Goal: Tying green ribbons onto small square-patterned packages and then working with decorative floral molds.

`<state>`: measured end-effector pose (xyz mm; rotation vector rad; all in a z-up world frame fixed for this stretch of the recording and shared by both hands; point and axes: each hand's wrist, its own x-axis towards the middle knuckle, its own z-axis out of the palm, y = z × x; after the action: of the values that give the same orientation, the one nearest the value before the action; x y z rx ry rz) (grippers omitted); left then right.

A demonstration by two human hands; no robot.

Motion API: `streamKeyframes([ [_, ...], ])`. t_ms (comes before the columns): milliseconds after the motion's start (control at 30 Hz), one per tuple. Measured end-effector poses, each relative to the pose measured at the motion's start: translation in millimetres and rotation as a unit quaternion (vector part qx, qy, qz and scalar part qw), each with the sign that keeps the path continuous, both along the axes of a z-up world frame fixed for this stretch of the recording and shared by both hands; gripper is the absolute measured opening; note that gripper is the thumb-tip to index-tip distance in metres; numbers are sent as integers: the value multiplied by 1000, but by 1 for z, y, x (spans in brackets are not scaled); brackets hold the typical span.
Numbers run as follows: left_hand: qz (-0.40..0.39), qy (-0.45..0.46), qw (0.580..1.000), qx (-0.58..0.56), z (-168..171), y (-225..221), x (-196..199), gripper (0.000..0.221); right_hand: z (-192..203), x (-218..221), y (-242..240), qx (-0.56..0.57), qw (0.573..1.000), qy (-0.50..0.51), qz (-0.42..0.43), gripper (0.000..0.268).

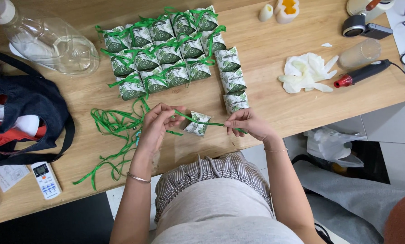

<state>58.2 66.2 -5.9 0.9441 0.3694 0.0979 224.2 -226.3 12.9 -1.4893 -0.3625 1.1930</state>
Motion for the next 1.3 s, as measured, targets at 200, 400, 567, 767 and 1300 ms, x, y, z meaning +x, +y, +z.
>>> streamKeyframes([
  [200,-16,-31,999,13,1,-8,3,16,20,-12,27,137,985,97,-48,22],
  [400,-14,-48,994,94,32,-23,5,39,26,-26,51,182,978,61,-87,28],
  [567,13,-23,995,98,18,-29,6,25,-17,-33,52,168,974,-10,-150,18],
  [767,22,-55,978,198,10,-36,7,13,30,-54,79,108,979,-66,-161,20],
  [1300,18,16,953,301,35,-37,4,30,59,-87,90,-37,900,-426,-89,29],
])
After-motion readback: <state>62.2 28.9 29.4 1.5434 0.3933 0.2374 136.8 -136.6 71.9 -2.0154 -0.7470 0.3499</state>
